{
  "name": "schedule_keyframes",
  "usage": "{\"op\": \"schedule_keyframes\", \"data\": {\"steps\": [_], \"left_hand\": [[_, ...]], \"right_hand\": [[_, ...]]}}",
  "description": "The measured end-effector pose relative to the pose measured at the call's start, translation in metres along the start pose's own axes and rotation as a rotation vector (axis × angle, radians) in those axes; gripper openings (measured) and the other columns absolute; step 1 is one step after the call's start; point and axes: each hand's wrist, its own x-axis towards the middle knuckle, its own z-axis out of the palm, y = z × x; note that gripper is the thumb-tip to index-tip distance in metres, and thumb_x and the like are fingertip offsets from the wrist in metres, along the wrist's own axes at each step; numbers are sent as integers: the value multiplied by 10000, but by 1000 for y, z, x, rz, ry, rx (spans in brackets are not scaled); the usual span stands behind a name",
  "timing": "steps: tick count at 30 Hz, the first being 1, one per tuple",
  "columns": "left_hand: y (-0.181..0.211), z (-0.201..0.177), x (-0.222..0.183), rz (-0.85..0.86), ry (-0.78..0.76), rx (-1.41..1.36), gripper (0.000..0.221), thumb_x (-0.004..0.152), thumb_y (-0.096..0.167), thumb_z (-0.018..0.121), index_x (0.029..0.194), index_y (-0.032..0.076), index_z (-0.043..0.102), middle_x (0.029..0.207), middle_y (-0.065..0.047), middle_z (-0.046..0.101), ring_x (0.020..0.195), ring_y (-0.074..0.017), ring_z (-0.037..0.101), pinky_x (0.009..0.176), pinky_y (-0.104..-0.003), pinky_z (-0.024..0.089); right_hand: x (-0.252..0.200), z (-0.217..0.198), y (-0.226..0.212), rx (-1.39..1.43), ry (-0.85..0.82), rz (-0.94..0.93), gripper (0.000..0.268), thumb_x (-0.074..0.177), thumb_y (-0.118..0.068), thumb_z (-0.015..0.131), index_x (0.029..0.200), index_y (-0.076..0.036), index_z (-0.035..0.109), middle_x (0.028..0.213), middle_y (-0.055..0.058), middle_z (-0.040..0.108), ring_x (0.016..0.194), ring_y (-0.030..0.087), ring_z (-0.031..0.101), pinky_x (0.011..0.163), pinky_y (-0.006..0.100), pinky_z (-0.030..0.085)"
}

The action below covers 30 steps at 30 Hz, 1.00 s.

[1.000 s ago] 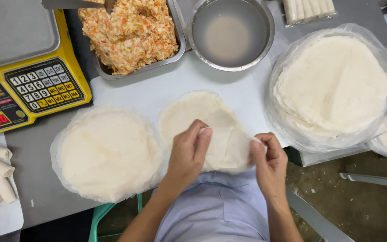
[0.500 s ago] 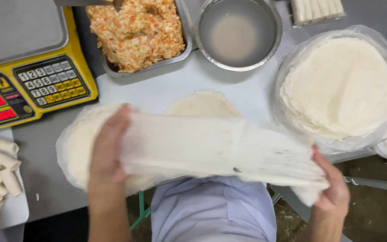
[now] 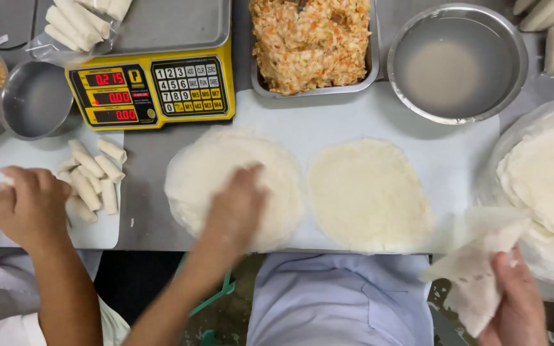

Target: Separating thin spring roll wrappers from a stack and laying them out on a table for filling.

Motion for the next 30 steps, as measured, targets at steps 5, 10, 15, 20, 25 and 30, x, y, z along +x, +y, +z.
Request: {"op": "schedule_keyframes", "data": {"steps": [5,10,15,20,25,30], "left_hand": [[73,-2,-62,189,34,87,556,1024,440,545,1387,19,558,920,-111,599,740,-341,623,561,-479,525],[63,-59,-43,203,43,-525,623,988,392,584,1500,73,427,1447,-141,585,1275,-266,586,1087,-393,476],[29,-95,-57,-13,368,-699,268,1034,178,574,1264,42,558,1155,-107,668,1114,-172,660,967,-285,552],[-20,-54,-99,169,-19,73,321,829,185,782,1138,211,697,1093,21,647,1032,-246,549,842,-412,364],[-12,-36,-113,154,4,128,247,900,227,743,1103,211,604,1027,30,575,925,-209,551,814,-404,361],[4,-59,-98,81,44,30,294,973,294,655,1234,158,663,1063,6,620,1002,-195,584,851,-393,396]], "right_hand": [[4,48,32,-48,151,120,553,930,-55,582,1461,-191,504,1219,58,654,966,162,611,810,380,540],[-26,163,-6,-29,-516,113,440,916,-69,692,1328,-50,540,945,61,644,732,133,584,624,296,503],[-22,224,-38,87,-705,-23,364,941,-98,722,1209,-68,477,945,72,606,745,135,634,580,312,583],[29,221,-2,52,-243,19,408,922,-77,615,1323,-75,537,1321,96,667,1186,207,655,1036,364,550],[48,190,36,-12,-173,143,328,950,-114,640,1269,-102,564,1147,59,696,1004,167,678,851,295,571],[44,205,43,5,-245,77,320,960,-106,663,1262,-120,558,1046,24,703,900,129,686,769,262,581]]}}
